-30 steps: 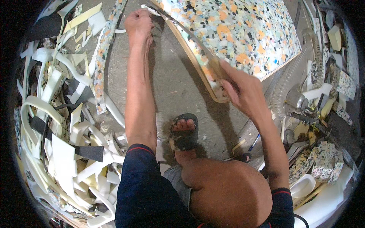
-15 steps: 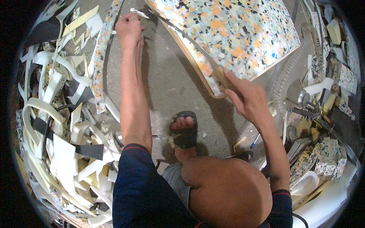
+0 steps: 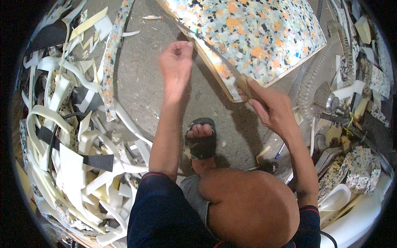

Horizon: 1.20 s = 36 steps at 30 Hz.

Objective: The person positions a speckled laminate sheet on the floor, smooths its surface, measures and marks it with a ruler and pen, then uses a utility knife to cut along the marked line and peel away the excess strip.

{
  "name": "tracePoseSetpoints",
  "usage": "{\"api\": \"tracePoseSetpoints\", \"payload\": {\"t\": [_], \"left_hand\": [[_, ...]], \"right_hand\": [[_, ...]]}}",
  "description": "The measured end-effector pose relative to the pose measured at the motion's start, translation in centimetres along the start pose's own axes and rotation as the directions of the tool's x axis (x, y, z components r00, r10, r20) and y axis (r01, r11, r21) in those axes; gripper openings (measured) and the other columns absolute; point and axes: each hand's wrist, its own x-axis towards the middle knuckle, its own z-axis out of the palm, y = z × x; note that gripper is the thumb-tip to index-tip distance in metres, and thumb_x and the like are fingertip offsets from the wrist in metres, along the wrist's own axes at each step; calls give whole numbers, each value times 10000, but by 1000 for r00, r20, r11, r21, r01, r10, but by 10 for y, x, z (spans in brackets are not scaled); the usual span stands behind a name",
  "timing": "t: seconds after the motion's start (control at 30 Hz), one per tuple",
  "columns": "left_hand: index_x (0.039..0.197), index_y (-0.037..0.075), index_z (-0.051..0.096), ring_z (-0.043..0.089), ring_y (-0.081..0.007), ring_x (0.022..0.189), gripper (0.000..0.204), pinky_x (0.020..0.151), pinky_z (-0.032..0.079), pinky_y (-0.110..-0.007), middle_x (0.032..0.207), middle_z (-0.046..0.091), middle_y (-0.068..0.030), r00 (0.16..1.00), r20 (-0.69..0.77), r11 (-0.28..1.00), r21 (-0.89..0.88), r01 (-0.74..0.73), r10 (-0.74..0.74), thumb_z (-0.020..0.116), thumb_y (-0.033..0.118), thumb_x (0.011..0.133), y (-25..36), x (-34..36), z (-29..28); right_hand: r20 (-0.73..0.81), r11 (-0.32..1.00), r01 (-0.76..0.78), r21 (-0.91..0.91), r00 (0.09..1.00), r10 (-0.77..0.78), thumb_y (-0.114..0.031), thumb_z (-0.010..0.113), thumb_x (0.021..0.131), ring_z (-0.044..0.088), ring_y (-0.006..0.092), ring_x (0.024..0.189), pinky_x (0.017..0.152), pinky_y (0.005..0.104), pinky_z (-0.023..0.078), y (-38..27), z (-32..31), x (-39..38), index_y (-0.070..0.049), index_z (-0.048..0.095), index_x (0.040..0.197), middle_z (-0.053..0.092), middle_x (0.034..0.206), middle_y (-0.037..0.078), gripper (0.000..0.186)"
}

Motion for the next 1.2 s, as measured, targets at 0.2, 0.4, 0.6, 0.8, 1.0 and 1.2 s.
{"api": "tracePoseSetpoints", "payload": {"t": [0.2, 0.4, 0.6, 0.8, 1.0, 1.2], "left_hand": [[985, -59, 709, 620, -119, 755, 246, 694, 499, -285, 857, 718, -84, 999, 31, 999, 21, -33, 32, 697, 183, 948, -9, 3, 13], [964, -60, 706, 598, -108, 717, 241, 657, 485, -279, 827, 711, -68, 999, 44, 1000, 21, 2, -3, 699, 179, 939, -6, -1, 14], [942, -58, 700, 582, -104, 710, 240, 656, 477, -271, 821, 700, -59, 998, 67, 997, 73, -15, 10, 696, 182, 938, -8, -6, 16], [944, -65, 701, 601, -111, 733, 228, 683, 486, -282, 834, 710, -71, 996, 73, 996, -68, 55, -50, 719, 161, 925, -12, -18, 17], [968, -51, 707, 611, -114, 743, 222, 682, 493, -287, 831, 707, -69, 993, 108, 998, -25, 57, -54, 745, 161, 913, -8, -29, 18], [965, -49, 704, 605, -112, 741, 209, 683, 495, -284, 834, 701, -60, 988, 141, 998, 21, 62, -64, 745, 147, 906, -18, -29, 17]], "right_hand": [[-46, 998, 64, 7, 997, -64, -212, 703, 922, 648, 390, 763, 666, 475, 502, -1, 9, 25, -174, 559, 1448, 650, 823, 171, 547], [40, 999, 0, -32, 999, 2, -218, 697, 928, 650, 392, 775, 676, 472, 506, 1, 1, 3, -192, 538, 1472, 655, 843, 169, 567], [57, 998, -55, 19, 997, 54, -209, 696, 931, 643, 397, 767, 672, 473, 504, 5, -7, -22, -197, 541, 1472, 646, 849, 177, 563], [71, 1000, -28, -3, 997, 28, -139, 723, 901, 684, 409, 874, 750, 448, 540, -4, -3, 3, -145, 587, 1431, 694, 997, 205, 548], [37, 994, -39, 99, 999, 36, -155, 715, 911, 636, 403, 757, 675, 482, 501, 13, -6, -44, -137, 572, 1428, 637, 845, 182, 537], [69, 999, -33, 36, 997, 31, -120, 724, 899, 685, 402, 902, 786, 448, 543, -1, -7, -11, -129, 591, 1424, 695, 1032, 208, 542]]}}
